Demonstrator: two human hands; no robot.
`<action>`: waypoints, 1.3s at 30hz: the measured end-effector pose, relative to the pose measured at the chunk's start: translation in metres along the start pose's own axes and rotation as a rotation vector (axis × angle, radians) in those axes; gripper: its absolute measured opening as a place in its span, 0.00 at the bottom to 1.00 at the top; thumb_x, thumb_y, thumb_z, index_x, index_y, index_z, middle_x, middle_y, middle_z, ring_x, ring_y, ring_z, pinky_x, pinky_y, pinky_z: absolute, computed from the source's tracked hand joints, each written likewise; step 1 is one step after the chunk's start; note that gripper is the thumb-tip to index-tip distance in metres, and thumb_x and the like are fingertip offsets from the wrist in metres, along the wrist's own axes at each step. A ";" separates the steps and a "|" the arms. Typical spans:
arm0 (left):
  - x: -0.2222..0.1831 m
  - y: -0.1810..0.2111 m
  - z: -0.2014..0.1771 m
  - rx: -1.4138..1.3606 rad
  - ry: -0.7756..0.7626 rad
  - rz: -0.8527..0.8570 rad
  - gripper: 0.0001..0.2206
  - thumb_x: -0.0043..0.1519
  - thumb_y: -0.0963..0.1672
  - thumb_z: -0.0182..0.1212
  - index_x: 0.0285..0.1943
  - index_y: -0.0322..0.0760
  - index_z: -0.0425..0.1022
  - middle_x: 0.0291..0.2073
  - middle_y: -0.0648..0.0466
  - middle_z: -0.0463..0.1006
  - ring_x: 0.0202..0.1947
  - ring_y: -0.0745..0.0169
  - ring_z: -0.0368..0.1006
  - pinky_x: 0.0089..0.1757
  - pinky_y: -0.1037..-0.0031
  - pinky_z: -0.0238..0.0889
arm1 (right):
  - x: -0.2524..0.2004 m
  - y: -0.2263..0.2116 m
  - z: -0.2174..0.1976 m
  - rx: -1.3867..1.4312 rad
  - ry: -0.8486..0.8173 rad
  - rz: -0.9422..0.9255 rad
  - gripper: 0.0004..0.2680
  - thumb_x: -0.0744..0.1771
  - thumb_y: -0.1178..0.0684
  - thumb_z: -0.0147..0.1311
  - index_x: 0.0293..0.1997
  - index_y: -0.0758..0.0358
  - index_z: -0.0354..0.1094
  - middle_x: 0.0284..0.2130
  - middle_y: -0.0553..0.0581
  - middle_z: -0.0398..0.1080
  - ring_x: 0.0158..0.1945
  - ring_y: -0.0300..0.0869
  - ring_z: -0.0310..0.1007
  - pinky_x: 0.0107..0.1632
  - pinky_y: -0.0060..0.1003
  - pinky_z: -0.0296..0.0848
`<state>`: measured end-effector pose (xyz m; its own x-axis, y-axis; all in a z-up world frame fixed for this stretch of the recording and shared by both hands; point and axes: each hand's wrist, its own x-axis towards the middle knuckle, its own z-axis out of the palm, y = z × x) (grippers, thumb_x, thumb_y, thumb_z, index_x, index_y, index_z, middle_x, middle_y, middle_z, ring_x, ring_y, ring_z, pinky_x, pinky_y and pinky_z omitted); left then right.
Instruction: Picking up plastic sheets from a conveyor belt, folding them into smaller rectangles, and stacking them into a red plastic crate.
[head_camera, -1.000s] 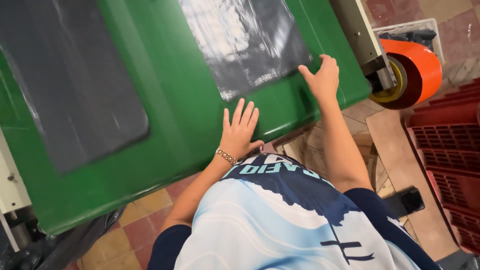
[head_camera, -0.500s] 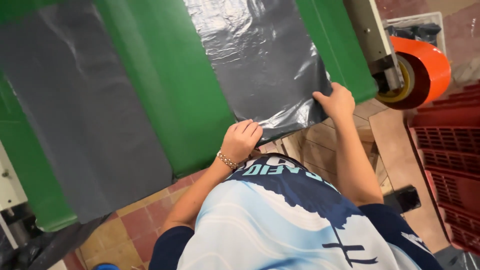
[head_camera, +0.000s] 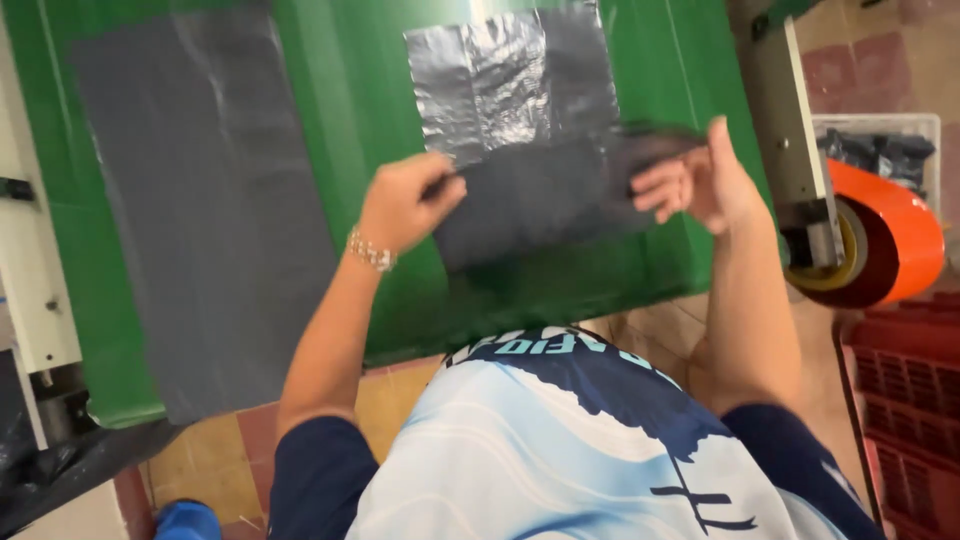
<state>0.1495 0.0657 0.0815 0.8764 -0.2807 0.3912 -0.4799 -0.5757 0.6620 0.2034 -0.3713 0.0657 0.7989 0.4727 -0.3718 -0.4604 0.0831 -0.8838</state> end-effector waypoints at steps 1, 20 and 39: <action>0.021 -0.023 0.004 0.012 0.008 0.005 0.08 0.63 0.48 0.64 0.39 0.43 0.76 0.29 0.52 0.78 0.36 0.50 0.78 0.39 0.65 0.71 | 0.024 -0.021 0.010 -0.003 -0.010 -0.011 0.39 0.66 0.18 0.21 0.43 0.73 0.71 0.41 0.75 0.75 0.37 0.55 0.80 0.29 0.42 0.81; 0.137 -0.178 0.061 0.283 -0.143 -0.451 0.03 0.55 0.42 0.56 0.36 0.45 0.71 0.29 0.53 0.78 0.28 0.47 0.72 0.28 0.59 0.61 | 0.271 -0.013 0.015 -1.333 0.774 0.177 0.33 0.56 0.31 0.72 0.52 0.63 0.54 0.47 0.62 0.63 0.47 0.57 0.67 0.44 0.50 0.72; 0.094 -0.039 0.085 -0.114 -0.252 -0.497 0.20 0.62 0.53 0.48 0.56 0.41 0.71 0.46 0.56 0.79 0.39 0.61 0.75 0.42 0.66 0.66 | 0.257 -0.043 0.013 -0.974 0.694 0.401 0.32 0.56 0.35 0.69 0.59 0.61 0.58 0.54 0.57 0.68 0.55 0.53 0.70 0.51 0.49 0.68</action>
<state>0.2538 -0.0037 0.0375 0.9735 -0.1803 -0.1404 0.0035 -0.6026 0.7981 0.4230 -0.2417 0.0116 0.8399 -0.2687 -0.4716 -0.4777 -0.7784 -0.4073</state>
